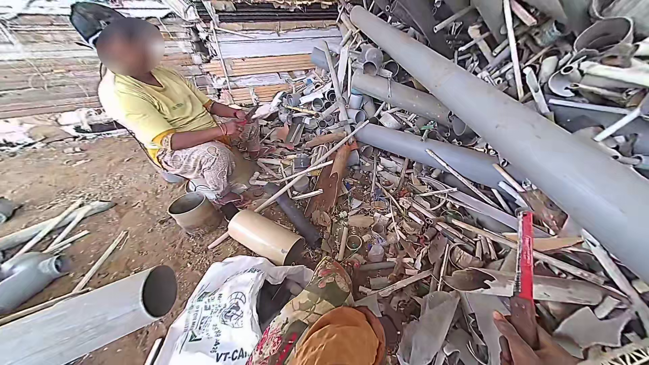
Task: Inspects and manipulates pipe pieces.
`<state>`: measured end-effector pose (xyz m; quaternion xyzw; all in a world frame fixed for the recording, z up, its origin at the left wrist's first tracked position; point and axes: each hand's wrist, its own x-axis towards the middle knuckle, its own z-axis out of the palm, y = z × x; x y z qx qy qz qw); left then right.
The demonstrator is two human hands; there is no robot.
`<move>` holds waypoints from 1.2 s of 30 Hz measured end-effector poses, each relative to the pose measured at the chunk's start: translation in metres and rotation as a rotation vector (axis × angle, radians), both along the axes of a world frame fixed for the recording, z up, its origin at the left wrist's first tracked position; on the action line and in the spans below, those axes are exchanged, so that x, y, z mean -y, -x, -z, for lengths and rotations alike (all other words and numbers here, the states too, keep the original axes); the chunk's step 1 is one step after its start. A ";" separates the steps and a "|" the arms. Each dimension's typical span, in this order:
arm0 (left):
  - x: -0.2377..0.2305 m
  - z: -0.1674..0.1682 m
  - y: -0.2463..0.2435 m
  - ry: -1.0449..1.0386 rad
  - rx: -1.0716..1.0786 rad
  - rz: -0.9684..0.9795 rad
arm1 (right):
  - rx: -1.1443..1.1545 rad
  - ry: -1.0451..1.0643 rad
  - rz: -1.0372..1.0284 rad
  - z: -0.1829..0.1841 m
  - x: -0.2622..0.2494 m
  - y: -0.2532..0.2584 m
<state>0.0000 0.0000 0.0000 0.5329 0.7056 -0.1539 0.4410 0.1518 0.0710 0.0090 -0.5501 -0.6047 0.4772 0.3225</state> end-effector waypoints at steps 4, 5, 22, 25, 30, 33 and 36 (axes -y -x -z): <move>-0.046 0.044 0.039 -0.285 0.157 0.197 | -0.008 0.012 0.138 -0.003 -0.003 0.003; -0.063 0.044 0.047 -0.361 0.268 0.167 | -0.061 0.017 0.183 -0.007 -0.001 0.004; -0.055 -0.034 0.155 -1.230 1.596 -1.459 | -0.407 0.243 0.035 0.012 0.089 0.070; -0.053 -0.043 0.161 -1.365 1.891 -1.383 | -0.298 0.190 -0.022 0.019 0.089 0.069; -0.031 -0.043 0.154 -0.794 1.832 -1.635 | -0.185 -0.005 -0.153 0.015 0.089 0.058; -0.040 -0.043 0.149 -0.592 1.743 -1.666 | -0.111 -0.044 -0.236 0.013 0.098 0.057; -0.059 -0.045 0.157 -0.799 1.802 -1.538 | -0.059 -0.108 -0.330 0.010 0.110 0.057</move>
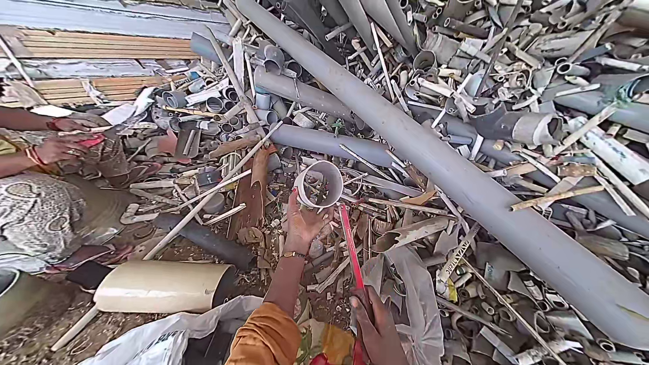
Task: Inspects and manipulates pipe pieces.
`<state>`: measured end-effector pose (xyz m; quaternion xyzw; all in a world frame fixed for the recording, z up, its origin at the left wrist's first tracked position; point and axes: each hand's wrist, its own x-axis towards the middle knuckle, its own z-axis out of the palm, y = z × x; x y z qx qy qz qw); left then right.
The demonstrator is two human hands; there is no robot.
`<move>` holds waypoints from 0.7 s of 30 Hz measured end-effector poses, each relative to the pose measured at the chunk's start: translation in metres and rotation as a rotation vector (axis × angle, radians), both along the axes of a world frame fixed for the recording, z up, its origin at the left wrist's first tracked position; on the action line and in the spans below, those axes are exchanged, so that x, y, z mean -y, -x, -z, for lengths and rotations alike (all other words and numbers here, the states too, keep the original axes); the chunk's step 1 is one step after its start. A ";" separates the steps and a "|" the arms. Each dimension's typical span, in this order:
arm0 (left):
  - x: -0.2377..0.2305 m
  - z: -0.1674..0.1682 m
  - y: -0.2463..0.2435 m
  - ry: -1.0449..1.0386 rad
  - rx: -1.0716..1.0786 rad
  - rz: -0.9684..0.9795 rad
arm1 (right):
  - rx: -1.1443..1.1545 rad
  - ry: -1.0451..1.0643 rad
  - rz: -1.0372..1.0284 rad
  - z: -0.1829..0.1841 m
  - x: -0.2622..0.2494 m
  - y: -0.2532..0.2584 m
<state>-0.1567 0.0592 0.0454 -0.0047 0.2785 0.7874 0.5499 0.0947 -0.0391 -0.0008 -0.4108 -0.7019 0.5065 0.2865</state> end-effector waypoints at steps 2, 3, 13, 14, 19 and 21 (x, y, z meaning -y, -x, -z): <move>-0.005 -0.001 0.008 -0.103 -0.019 -0.076 | 0.017 -0.081 -0.059 0.001 0.010 0.000; -0.006 -0.002 0.012 -0.142 0.003 -0.118 | 0.018 -0.127 -0.074 0.003 0.014 0.001; 0.021 -0.006 0.040 -0.299 0.121 -0.448 | 0.183 -0.496 -0.151 -0.028 0.017 -0.002; 0.025 -0.002 0.035 -0.317 0.105 -0.468 | 0.249 -0.510 -0.164 -0.035 0.016 0.001; 0.030 0.002 0.015 -0.308 0.095 -0.469 | 0.590 -0.343 -0.262 -0.087 0.011 0.025; 0.029 0.002 0.000 -0.261 0.104 -0.438 | 0.585 -0.357 -0.285 -0.097 0.014 0.033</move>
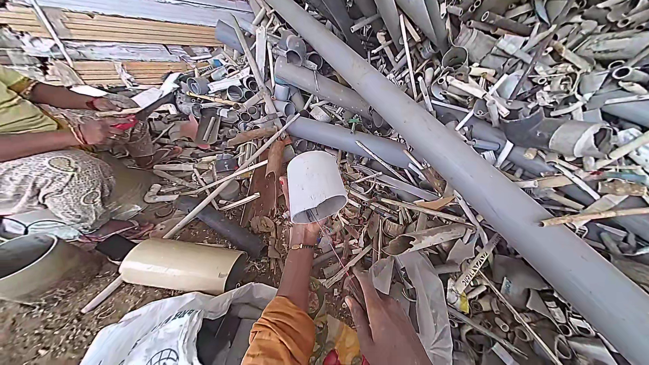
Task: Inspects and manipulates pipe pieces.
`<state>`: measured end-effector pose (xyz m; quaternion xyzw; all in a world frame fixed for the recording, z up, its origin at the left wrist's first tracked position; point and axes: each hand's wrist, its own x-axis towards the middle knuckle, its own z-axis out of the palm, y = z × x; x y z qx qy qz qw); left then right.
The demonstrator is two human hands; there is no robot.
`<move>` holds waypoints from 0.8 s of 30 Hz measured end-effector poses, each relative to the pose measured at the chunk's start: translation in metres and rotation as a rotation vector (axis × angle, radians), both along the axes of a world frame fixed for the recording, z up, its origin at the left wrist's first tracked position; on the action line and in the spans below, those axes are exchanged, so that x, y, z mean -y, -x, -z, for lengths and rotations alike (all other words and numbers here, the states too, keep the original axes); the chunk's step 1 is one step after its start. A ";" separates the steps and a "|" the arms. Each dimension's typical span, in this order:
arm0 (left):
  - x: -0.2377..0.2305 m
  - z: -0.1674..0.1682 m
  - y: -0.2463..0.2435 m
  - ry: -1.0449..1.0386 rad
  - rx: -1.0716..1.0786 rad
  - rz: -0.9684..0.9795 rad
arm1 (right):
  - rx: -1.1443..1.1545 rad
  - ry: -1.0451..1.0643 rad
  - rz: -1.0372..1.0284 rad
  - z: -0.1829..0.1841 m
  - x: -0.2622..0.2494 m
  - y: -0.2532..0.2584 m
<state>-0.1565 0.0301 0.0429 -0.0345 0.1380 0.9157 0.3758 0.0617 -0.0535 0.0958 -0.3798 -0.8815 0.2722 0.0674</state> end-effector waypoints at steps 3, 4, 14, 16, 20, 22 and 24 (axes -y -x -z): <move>-0.006 0.001 -0.006 -0.005 -0.044 0.085 | -0.164 0.003 -0.056 0.008 0.015 0.009; -0.012 0.006 -0.001 -0.050 -0.065 0.135 | -0.190 0.020 -0.054 0.015 0.020 0.010; -0.023 0.005 -0.013 -0.231 -0.124 0.335 | -0.231 -0.069 0.064 0.030 0.014 0.004; -0.025 0.010 -0.014 -0.174 -0.073 0.261 | -0.210 -0.079 0.056 0.030 0.023 -0.001; -0.030 -0.005 -0.017 -0.117 -0.113 0.187 | -0.064 -0.226 0.154 0.041 -0.015 -0.017; -0.030 -0.007 -0.021 -0.063 -0.129 0.202 | -0.087 -0.216 0.130 0.038 -0.030 -0.030; -0.032 -0.007 -0.023 0.006 -0.093 0.215 | -0.161 -0.212 0.062 0.028 -0.034 -0.042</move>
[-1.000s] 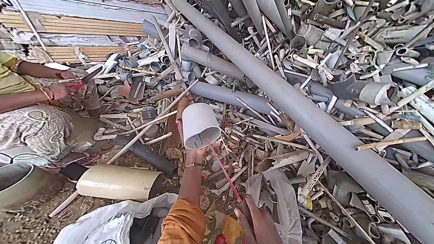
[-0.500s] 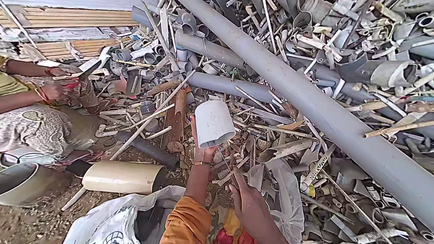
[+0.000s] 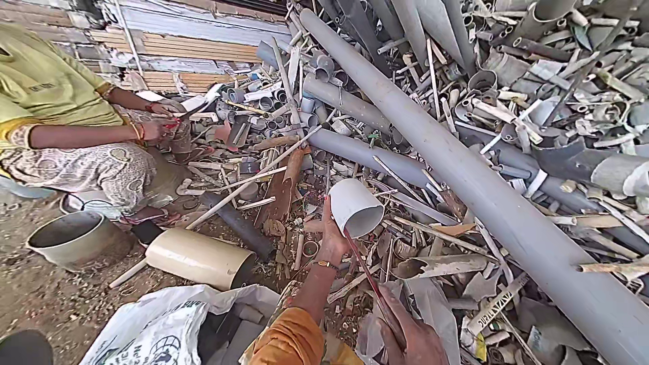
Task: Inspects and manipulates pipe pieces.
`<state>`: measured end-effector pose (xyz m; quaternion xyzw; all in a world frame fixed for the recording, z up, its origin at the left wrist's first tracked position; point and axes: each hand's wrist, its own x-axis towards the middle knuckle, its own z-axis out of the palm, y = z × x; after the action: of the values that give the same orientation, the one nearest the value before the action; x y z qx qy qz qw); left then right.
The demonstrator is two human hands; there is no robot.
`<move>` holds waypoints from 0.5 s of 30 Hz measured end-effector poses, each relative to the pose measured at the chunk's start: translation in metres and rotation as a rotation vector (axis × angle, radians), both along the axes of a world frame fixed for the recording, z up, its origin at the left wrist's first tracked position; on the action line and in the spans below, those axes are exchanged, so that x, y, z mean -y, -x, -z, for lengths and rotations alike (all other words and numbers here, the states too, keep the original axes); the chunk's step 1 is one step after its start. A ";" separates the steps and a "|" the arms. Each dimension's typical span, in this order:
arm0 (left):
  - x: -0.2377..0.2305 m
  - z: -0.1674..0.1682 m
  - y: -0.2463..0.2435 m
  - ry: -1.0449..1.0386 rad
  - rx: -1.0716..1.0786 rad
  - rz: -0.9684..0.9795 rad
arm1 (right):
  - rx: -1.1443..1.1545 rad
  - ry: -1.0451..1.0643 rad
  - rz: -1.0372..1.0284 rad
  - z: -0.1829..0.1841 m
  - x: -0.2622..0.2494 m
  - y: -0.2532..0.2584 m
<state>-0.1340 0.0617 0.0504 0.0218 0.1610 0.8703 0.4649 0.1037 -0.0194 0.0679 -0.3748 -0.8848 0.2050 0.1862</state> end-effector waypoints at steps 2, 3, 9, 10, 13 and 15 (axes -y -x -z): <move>0.001 0.004 0.001 -0.020 0.107 0.059 | -0.034 0.026 -0.064 -0.011 0.005 -0.007; 0.000 0.007 0.002 -0.052 0.146 0.083 | -0.043 0.040 -0.086 -0.015 0.008 -0.009; 0.003 0.013 0.006 -0.187 0.088 0.082 | 0.020 0.056 -0.023 -0.016 0.026 -0.006; 0.004 0.011 0.008 -0.214 0.078 0.111 | 0.036 0.055 -0.024 -0.019 0.027 -0.008; 0.009 0.011 0.010 -0.200 0.095 0.164 | 0.060 0.103 -0.039 -0.029 0.030 -0.015; 0.008 0.014 0.006 -0.170 0.132 0.162 | 0.063 0.162 -0.031 -0.031 0.031 -0.018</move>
<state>-0.1399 0.0540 0.0360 0.0166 0.0532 0.8401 0.5396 0.1218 -0.0503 0.0991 -0.3812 -0.8764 0.2669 0.1240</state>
